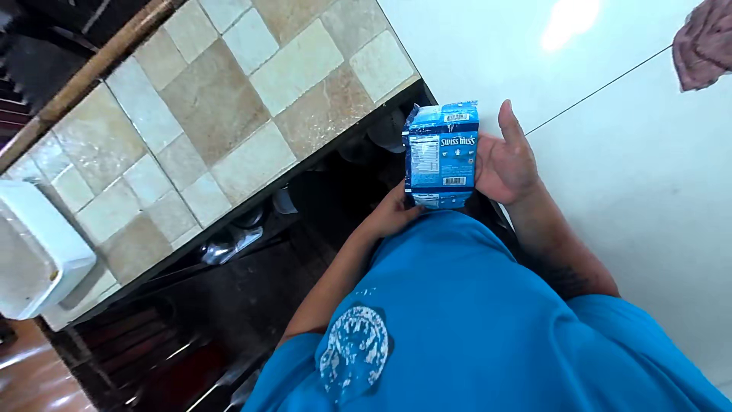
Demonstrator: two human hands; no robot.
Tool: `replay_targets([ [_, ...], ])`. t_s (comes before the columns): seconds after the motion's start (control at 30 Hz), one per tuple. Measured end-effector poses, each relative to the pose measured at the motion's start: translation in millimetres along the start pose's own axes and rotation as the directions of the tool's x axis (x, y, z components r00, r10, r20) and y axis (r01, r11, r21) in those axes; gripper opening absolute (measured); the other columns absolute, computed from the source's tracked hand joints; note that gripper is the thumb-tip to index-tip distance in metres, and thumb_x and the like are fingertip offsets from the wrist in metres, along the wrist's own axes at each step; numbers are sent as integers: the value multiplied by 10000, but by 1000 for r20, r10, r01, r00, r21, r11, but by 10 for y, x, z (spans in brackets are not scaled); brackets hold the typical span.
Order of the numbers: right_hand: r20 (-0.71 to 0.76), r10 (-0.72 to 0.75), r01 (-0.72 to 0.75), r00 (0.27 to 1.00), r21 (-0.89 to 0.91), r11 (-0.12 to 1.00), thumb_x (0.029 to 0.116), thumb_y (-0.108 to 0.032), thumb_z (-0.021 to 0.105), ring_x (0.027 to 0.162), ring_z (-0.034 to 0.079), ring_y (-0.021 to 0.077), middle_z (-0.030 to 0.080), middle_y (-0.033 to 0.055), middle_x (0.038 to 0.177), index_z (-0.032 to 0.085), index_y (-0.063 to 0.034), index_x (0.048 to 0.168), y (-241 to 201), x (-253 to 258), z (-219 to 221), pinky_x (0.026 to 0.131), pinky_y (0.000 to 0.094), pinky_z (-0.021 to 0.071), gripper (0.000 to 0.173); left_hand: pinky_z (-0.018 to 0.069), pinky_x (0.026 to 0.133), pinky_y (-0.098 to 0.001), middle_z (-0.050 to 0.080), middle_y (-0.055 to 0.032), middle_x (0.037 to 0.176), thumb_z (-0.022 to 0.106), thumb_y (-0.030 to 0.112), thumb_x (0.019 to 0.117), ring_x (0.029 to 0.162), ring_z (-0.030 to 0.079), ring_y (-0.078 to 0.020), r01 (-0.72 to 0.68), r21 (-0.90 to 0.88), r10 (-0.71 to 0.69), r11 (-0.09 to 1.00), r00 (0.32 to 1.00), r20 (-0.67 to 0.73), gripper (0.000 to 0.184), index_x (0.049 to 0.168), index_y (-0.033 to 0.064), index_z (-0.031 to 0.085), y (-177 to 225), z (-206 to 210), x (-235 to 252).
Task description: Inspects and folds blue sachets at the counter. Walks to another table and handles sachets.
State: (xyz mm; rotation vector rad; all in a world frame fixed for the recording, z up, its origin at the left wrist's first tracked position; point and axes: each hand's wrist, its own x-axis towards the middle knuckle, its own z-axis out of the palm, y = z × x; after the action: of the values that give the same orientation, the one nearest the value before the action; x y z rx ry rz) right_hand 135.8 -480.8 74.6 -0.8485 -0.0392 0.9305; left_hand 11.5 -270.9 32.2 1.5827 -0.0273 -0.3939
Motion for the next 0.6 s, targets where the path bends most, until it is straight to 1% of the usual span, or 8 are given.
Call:
replay_targets([
  [0.1,8,4,-4,1000,6,1000,1018,-660,2,1187,649,207,660,108,1289,450,-62,1444,32,-11,8,1023,404,539,861,562,953,-259,674,-51,1201,623,-110,903,1058,666,-51,4,5,-4,1000,1000,-6,502,1377,-30,480,-27,7,-15],
  [0.23,20,2,-2,1000,14,1000,1023,-653,8,1195,645,208,654,111,1299,440,-61,1453,61,-23,16,1031,404,535,849,554,974,-265,668,-56,1223,616,-111,904,1082,661,-56,-4,-8,4,1000,1000,-4,503,1381,-36,475,-53,3,-41],
  [0.4,11,3,-4,1000,6,1000,1024,-654,17,1202,641,205,653,106,1304,446,-65,1452,74,-28,42,1037,401,530,846,560,961,-261,673,-45,1215,617,-117,906,1067,666,-53,-4,-16,4,1000,1000,-10,509,1387,-26,476,-47,8,-69],
  [0.53,7,-5,6,1000,-13,1000,1031,-639,8,1207,638,205,651,107,1305,441,-59,1456,84,-37,55,1039,400,529,839,564,953,-260,678,-51,1201,623,-112,903,1055,670,-52,-16,-5,16,1000,1000,-13,506,1381,-41,474,-55,3,-78],
  [0.6,-8,-6,6,1000,-31,1000,1035,-638,21,1201,641,203,655,104,1296,445,-57,1449,88,-44,73,1035,404,532,830,568,959,-277,672,-67,1220,618,-111,904,1067,673,-68,-15,-3,15,1000,1000,-18,516,1392,-48,464,-54,0,-92],
])
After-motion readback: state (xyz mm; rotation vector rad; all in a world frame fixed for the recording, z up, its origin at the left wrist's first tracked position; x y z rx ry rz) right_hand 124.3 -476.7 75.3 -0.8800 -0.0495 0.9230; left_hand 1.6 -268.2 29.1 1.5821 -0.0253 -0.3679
